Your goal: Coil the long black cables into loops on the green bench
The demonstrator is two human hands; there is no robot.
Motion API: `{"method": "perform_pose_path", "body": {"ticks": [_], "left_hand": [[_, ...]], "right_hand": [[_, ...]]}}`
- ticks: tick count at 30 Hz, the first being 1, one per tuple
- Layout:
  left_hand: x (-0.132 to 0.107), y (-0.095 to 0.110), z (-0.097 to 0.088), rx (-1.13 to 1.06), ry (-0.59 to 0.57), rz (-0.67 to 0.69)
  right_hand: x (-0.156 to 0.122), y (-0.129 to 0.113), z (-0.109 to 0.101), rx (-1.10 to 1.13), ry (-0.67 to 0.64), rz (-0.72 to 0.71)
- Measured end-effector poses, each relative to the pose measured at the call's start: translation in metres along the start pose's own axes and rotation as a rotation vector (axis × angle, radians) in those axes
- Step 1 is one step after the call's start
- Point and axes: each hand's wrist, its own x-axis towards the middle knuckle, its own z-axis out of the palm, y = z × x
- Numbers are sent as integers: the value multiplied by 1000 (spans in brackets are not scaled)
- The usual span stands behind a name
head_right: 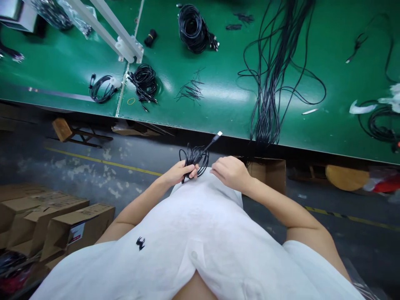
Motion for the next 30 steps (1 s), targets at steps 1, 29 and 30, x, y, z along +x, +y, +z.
{"method": "perform_pose_path", "body": {"ticks": [1,29,30], "left_hand": [[0,2,1,-25,-20,-3],[39,4,39,-299,560,472],[34,5,37,-258,490,442]], "right_hand": [[-3,3,3,53,14,110],[93,3,73,1856,478,1008],[91,9,71,1746,415,957]]}}
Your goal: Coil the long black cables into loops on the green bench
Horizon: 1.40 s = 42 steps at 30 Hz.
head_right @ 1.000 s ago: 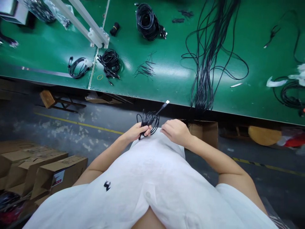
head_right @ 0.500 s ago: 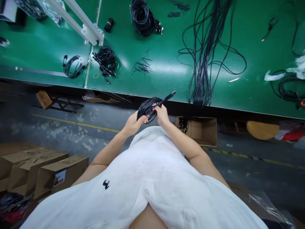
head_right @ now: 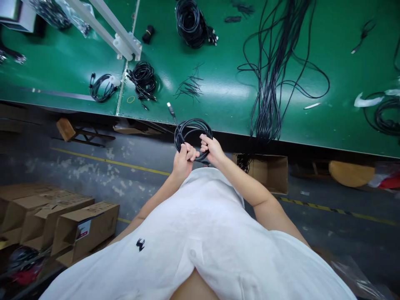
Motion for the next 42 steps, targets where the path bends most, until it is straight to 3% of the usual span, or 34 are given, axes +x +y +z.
{"method": "perform_pose_path", "body": {"ticks": [3,6,8,11,14,17,20,25,28,31,34,36,39,42], "left_hand": [[-5,10,-9,84,-260,-135],[-9,20,-14,97,-373,-255],[-10,25,-15,72,-367,-325],[-12,33,-16,-16,-321,-384],[-13,41,-19,-74,-319,-405],[-11,47,-19,-48,-295,-381],[-3,45,-11,-34,-163,-219],[17,24,13,-34,79,113],[19,12,24,-19,109,153],[15,11,26,-28,126,146],[11,20,22,-82,80,84],[10,27,18,-100,-2,-4],[10,36,11,-122,-110,-70],[10,40,5,-111,-179,-112]], "right_hand": [[5,-24,-12,-502,-87,-309],[3,-55,-16,-1019,-228,-656],[-1,-68,-15,-1295,-344,-744],[-5,-75,-13,-1516,-416,-715],[-5,-75,-14,-1431,-426,-682],[-4,-71,-14,-1116,-394,-606],[-7,-56,-8,-688,-242,-422],[-11,-7,21,138,64,-136],[-8,9,35,320,150,-19],[-8,7,33,314,145,-71],[-9,-6,18,126,20,-107],[-6,-21,7,-106,-21,-192],[1,-47,-3,-550,-34,-432],[9,-70,-5,-1026,-189,-635]]}}
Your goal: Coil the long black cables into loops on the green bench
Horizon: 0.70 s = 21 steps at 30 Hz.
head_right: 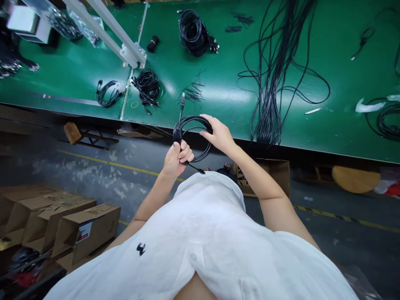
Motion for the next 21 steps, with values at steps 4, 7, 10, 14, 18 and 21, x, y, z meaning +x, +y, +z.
{"method": "perform_pose_path", "body": {"ticks": [4,7,10,14,18,21], "left_hand": [[-4,2,1,13,-11,-161],[-7,2,4,-58,38,-210],[-7,1,5,-110,87,-199],[-2,2,2,-98,106,-108],[0,5,-4,1,100,-101],[0,4,-7,78,113,-91]], "right_hand": [[10,-5,-13,-307,-154,-204],[8,-8,-17,-363,-234,-244],[2,-10,-13,-346,-247,-205],[-5,-14,0,-444,-76,-235],[-13,-20,4,-484,-55,-386],[-20,-26,-1,-499,51,-419]]}}
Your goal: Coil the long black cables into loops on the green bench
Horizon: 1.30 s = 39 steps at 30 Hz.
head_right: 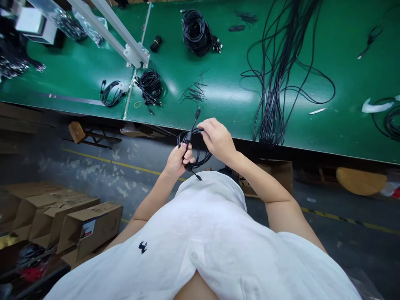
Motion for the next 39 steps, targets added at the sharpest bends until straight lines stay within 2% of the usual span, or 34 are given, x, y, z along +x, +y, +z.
{"method": "perform_pose_path", "body": {"ticks": [2,5,8,11,14,16,18,22,24,26,29,32,34,37,39], "left_hand": [[0,-4,-1,58,-17,20],[1,-9,-2,152,-72,23],[2,-10,-5,207,-53,12],[2,0,-14,197,29,59],[-1,17,-23,140,58,77],[-5,25,-25,88,7,27],[-10,29,-24,59,-68,-70],[-17,24,-15,84,-215,-256],[-21,24,-15,55,-244,-277],[-25,27,-19,-23,-215,-287],[-35,35,-26,-167,-128,-302],[-45,42,-31,-198,-96,-285],[-51,44,-33,-156,-103,-278],[-56,46,-34,-88,-145,-251],[-58,45,-36,-52,-222,-212]], "right_hand": [[0,-4,-4,-75,34,-57],[2,-4,-5,-224,-50,-286],[-7,11,-11,-342,-79,-375],[-37,47,-31,-414,-95,-241],[-73,85,-51,-475,-304,69],[-88,93,-53,-467,-510,276],[-88,83,-42,-343,-600,344],[-58,43,-5,67,-474,222],[-46,35,8,182,-463,234],[-45,37,12,234,-435,268],[-55,44,10,375,-413,275],[-64,49,6,622,-438,321],[-64,56,1,666,-305,418],[-59,68,-15,518,-24,516],[-55,70,-29,446,-29,480]]}}
